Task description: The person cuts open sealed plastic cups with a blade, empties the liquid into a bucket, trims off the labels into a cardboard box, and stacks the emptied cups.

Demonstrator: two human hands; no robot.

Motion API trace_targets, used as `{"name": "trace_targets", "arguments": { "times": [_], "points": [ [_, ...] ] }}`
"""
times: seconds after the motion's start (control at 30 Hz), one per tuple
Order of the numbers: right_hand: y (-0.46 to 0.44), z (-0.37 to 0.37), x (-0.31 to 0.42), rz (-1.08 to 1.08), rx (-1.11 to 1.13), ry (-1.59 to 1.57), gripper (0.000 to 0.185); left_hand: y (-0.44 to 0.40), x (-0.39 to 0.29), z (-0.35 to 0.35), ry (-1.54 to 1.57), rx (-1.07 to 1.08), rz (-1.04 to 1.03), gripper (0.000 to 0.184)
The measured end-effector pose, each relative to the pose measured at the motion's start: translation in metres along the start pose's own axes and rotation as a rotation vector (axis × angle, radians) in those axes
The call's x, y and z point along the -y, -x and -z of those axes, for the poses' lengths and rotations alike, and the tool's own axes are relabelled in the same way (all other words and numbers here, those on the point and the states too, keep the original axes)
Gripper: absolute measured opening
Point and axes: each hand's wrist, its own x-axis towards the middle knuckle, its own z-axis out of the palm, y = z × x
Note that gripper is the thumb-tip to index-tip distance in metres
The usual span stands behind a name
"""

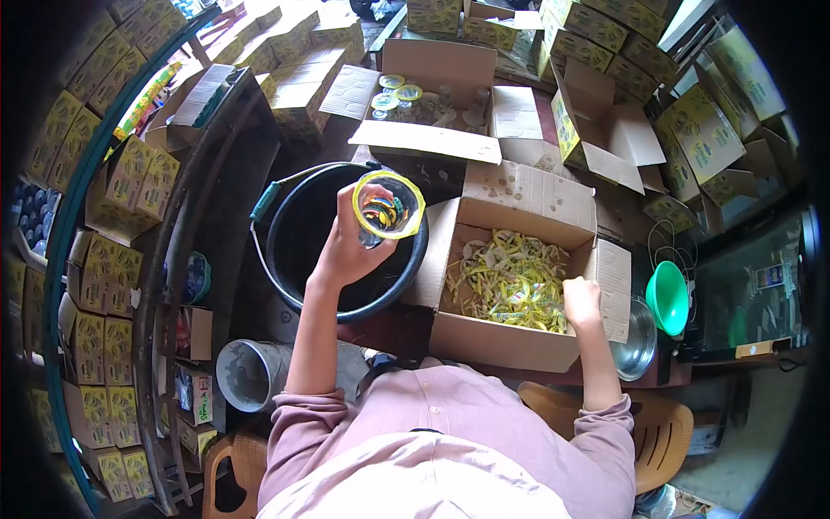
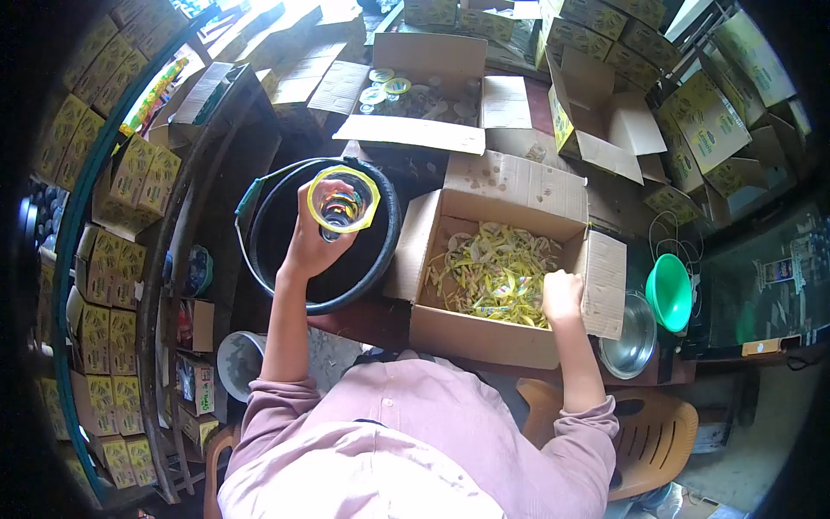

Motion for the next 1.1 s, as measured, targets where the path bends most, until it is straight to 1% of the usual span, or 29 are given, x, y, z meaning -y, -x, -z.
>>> {"name": "trace_targets", "arguments": {
  "times": [0.03, 0.07, 0.17, 0.2, 0.3, 0.37, 0.43, 0.47, 0.5, 0.57, 0.6, 0.63, 0.7, 0.73, 0.8, 0.83, 0.9, 1.0, 1.07, 1.1],
  "points": [
    [0.005, 0.009, -0.003, -0.008, 0.002, -0.014, 0.009, 0.004, 0.0, -0.001, 0.013, -0.027, -0.026, 0.069],
    [0.012, 0.023, -0.007, 0.043, -0.036, -0.127, 0.016, 0.007, -0.001, -0.003, 0.024, -0.058, -0.058, 0.069],
    [0.014, 0.032, -0.009, -0.008, -0.222, -0.658, 0.035, 0.012, -0.002, -0.002, 0.058, -0.108, -0.116, 0.073],
    [0.015, 0.038, -0.005, 0.012, -0.269, -0.781, 0.038, 0.015, -0.003, -0.002, 0.063, -0.12, -0.132, 0.073],
    [0.017, 0.054, 0.023, -0.062, -0.316, -1.392, 0.024, 0.018, -0.011, 0.002, 0.02, -0.121, -0.158, 0.075],
    [0.01, 0.047, 0.038, -0.032, -0.366, -1.494, 0.023, 0.021, -0.017, 0.007, -0.068, -0.113, -0.15, 0.076],
    [0.004, 0.052, 0.062, -0.036, -0.383, -1.586, 0.023, 0.025, -0.015, 0.007, 0.042, -0.142, -0.108, 0.074],
    [0.0, 0.055, 0.075, 0.009, -0.41, -1.666, 0.022, 0.028, -0.014, 0.007, 0.098, -0.156, -0.086, 0.073],
    [-0.003, 0.06, 0.087, 0.038, -0.411, -1.722, 0.019, 0.029, -0.015, 0.008, 0.058, -0.153, -0.067, 0.072],
    [-0.004, 0.078, 0.107, 0.067, -0.382, -1.777, 0.017, 0.031, -0.019, 0.013, -0.021, -0.146, -0.029, 0.07],
    [-0.005, 0.088, 0.117, 0.133, -0.402, -1.818, 0.015, 0.036, -0.011, 0.01, 0.108, -0.159, -0.003, 0.07],
    [-0.005, 0.098, 0.127, 0.158, -0.419, -1.843, 0.013, 0.038, -0.01, 0.009, 0.109, -0.168, -0.002, 0.072],
    [-0.006, 0.114, 0.142, 0.286, -0.48, -1.839, 0.012, 0.042, -0.009, 0.01, 0.111, -0.185, 0.002, 0.075],
    [-0.009, 0.121, 0.147, 0.339, -0.525, -1.781, 0.013, 0.044, -0.005, 0.011, 0.128, -0.145, -0.027, 0.075],
    [-0.012, 0.134, 0.156, 0.437, -0.613, -1.66, 0.014, 0.047, 0.0, 0.012, 0.203, -0.14, 0.015, 0.074],
    [-0.011, 0.141, 0.162, 0.418, -0.628, -1.67, 0.015, 0.047, 0.0, 0.012, 0.241, -0.138, 0.034, 0.074],
    [-0.01, 0.154, 0.174, 0.385, -0.66, -1.686, 0.016, 0.046, -0.001, 0.011, 0.179, -0.168, 0.056, 0.073],
    [-0.01, 0.163, 0.184, 0.407, -0.846, -1.541, 0.017, 0.042, -0.004, 0.007, 0.087, -0.22, 0.094, 0.073],
    [-0.009, 0.164, 0.188, 0.438, -0.978, -1.439, 0.019, 0.035, -0.006, 0.004, 0.108, -0.261, 0.057, 0.073],
    [-0.007, 0.165, 0.19, 0.437, -1.01, -1.437, 0.019, 0.032, -0.007, 0.002, 0.12, -0.277, 0.04, 0.073]
  ]
}}
